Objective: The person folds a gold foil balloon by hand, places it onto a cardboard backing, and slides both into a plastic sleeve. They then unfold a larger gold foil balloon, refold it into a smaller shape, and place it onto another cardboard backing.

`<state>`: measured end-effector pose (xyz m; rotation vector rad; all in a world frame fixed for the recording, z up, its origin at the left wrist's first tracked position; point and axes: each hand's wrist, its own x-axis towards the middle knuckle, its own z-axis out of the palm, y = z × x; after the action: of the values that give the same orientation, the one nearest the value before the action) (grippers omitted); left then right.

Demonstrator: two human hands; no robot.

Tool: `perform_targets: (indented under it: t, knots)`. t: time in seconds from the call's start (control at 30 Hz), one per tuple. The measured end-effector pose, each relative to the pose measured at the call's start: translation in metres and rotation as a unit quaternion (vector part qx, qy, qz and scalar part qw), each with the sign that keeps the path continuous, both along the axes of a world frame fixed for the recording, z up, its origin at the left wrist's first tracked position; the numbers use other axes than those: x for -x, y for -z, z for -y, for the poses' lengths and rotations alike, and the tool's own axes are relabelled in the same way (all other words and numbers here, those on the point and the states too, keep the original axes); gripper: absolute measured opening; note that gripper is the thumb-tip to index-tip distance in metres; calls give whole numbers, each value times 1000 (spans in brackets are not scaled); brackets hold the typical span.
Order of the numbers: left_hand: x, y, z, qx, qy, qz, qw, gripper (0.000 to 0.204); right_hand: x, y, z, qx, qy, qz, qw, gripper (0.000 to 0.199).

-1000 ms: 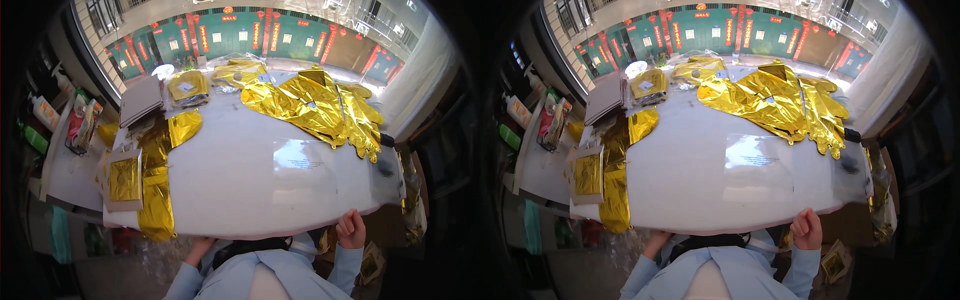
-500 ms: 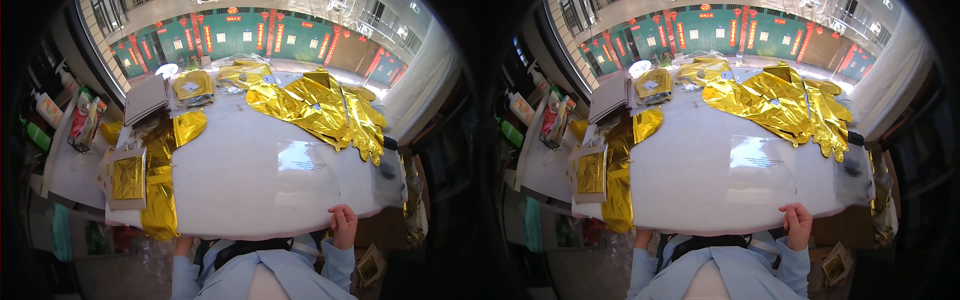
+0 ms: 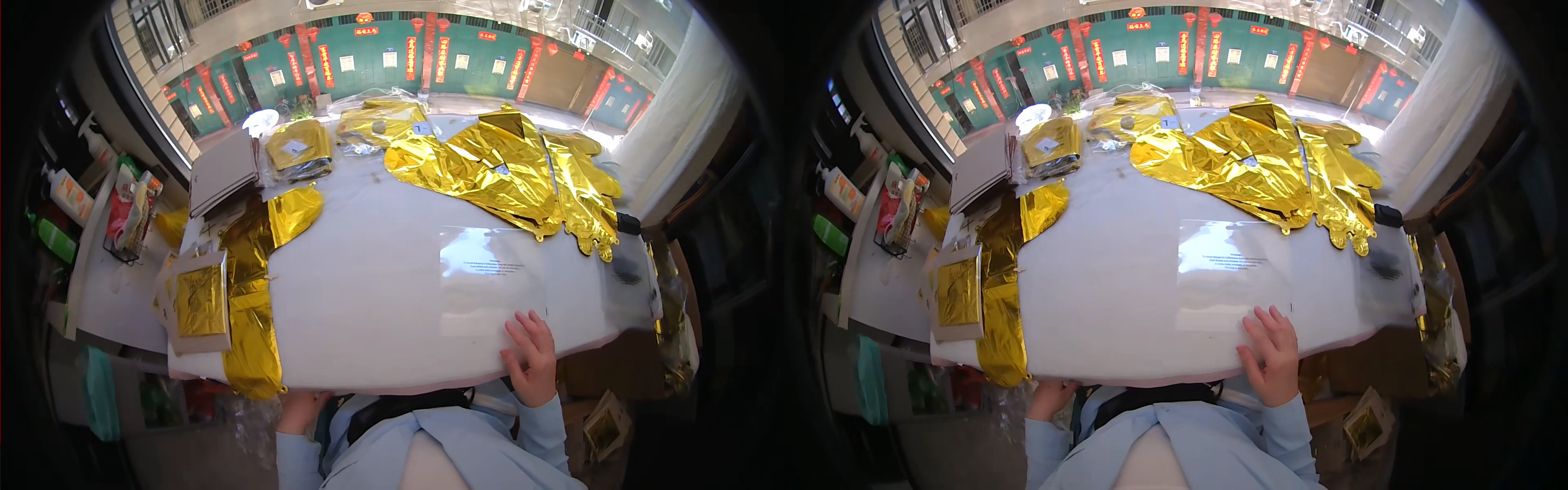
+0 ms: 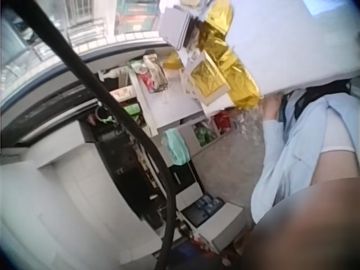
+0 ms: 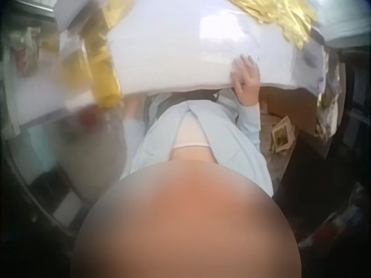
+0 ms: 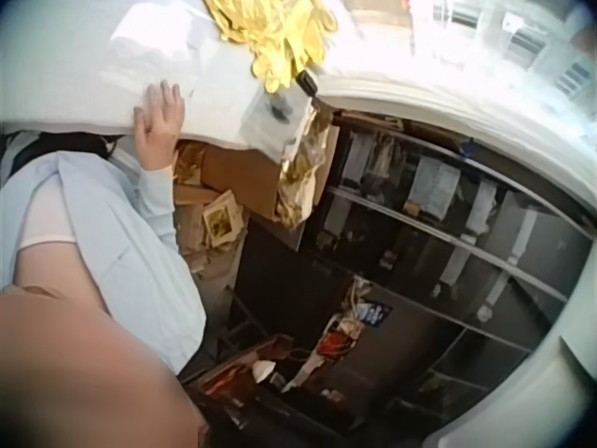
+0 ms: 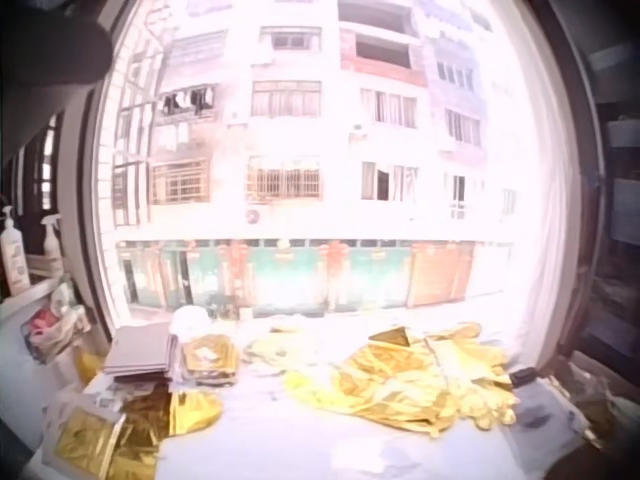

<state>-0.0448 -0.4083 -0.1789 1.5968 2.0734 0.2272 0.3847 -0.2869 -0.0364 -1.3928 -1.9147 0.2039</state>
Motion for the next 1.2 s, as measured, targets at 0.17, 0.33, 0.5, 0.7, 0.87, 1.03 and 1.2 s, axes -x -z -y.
perform_targets:
  t: [0.17,0.33,0.5,0.7,0.87,1.03,1.2]
  knots:
    - [-26,-88,-7,182,118,130,968,57,-9,0,-4,28,-9,81,996,34]
    - [-54,-166,-26,124,248,242,930,47,-32,-3,-12,68,44,73,994,37]
    - [-90,-207,-61,27,294,226,928,45,-36,-18,-16,-3,-6,153,988,41]
    - [-152,-187,-114,-152,398,203,882,42,-63,-20,-11,91,10,155,984,46]
    - [-176,-185,-143,-138,477,176,850,42,-83,-15,-11,92,144,171,970,49]
    - [-182,-191,-191,-95,481,54,870,53,-85,-54,-51,135,81,262,952,45]
    - [-217,-143,-268,-242,376,6,895,60,-16,-50,-195,-7,-59,229,972,23]
